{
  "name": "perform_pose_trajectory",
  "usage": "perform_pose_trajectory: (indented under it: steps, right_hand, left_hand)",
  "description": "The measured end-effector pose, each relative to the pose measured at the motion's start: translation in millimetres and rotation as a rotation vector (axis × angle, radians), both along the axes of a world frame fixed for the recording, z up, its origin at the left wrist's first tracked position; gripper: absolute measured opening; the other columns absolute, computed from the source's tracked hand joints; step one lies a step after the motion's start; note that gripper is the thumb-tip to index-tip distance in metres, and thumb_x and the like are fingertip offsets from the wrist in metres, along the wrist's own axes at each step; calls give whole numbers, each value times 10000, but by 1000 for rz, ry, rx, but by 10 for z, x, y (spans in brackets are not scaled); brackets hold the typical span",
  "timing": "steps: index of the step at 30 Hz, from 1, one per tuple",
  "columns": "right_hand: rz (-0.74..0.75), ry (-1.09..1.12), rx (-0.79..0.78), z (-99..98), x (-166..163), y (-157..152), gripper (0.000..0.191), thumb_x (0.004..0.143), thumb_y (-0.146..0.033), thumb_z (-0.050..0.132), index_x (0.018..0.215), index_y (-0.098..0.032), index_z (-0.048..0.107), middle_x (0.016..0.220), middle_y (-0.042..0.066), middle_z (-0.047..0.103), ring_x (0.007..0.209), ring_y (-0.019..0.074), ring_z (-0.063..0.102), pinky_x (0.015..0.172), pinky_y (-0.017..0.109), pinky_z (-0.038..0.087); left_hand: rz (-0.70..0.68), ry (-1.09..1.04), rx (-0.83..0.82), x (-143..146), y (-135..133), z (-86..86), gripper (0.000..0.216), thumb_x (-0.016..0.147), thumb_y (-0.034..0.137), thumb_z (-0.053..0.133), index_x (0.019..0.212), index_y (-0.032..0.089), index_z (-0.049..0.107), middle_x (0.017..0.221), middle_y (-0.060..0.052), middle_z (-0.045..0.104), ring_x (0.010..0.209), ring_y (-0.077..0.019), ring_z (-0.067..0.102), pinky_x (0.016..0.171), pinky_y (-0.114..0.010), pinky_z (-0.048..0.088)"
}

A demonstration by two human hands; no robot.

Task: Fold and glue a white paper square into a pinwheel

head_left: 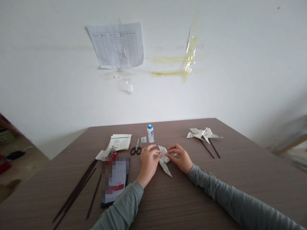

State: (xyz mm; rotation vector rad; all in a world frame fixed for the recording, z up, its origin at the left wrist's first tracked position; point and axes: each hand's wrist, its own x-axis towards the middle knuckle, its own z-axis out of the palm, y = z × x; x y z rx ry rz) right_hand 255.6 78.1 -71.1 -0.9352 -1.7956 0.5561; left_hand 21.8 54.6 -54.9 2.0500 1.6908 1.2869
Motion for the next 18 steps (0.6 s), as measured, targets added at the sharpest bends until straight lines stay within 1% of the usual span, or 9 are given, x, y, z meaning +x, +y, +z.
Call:
perform_pose_trajectory:
  steps: [4, 7, 9, 11, 15, 18]
  right_hand:
    - [-16, -2, -24, -4, 22, 12, 163, 1084, -405, 986, 952, -309, 971, 1164, 113, 917, 1134, 326, 896, 1118, 498, 768]
    - [-13, 19, -48, -6, 31, 19, 172, 1055, -421, 1011, 932, -309, 967, 1151, 106, 920, 1119, 320, 891, 1102, 491, 767]
    - [-8, 30, -59, -10, 33, 24, 171, 1036, -419, 1017, 920, -303, 969, 1152, 108, 920, 1115, 317, 888, 1096, 487, 763]
    - [-9, 32, -71, -18, 35, 29, 168, 1023, -411, 1016, 907, -299, 966, 1157, 111, 918, 1116, 317, 884, 1089, 489, 761]
    - [-6, 22, -92, -51, 42, 44, 133, 1017, -377, 1002, 916, -297, 968, 1182, 114, 913, 1135, 321, 883, 1103, 508, 758]
    - [-10, 8, -83, -85, 51, 61, 95, 1009, -343, 1005, 936, -291, 971, 1209, 121, 911, 1158, 327, 893, 1131, 521, 761]
  left_hand:
    - [56, 75, -9, -99, 21, 7, 88, 1027, 200, 1016, 1049, 284, 999, 1466, -200, 928, 1444, -497, 783, 1296, -777, 632]
    - [70, 118, 1, -151, 36, -6, 97, 984, 231, 1050, 953, 262, 964, 1392, -201, 940, 1395, -512, 781, 1241, -762, 652]
    - [65, 153, 25, -161, 47, -21, 146, 980, 241, 1045, 880, 260, 940, 1347, -188, 949, 1368, -501, 784, 1210, -744, 665]
    - [63, 188, 42, -156, 56, -35, 173, 988, 245, 1033, 849, 261, 931, 1336, -182, 956, 1340, -489, 787, 1192, -744, 671]
    - [58, 163, -15, -137, 69, -47, 184, 1001, 205, 1021, 850, 251, 926, 1369, -196, 945, 1362, -502, 794, 1232, -785, 652]
    - [47, 102, -27, -138, 87, -59, 137, 1003, 183, 1015, 916, 259, 942, 1382, -173, 937, 1402, -476, 806, 1278, -745, 654]
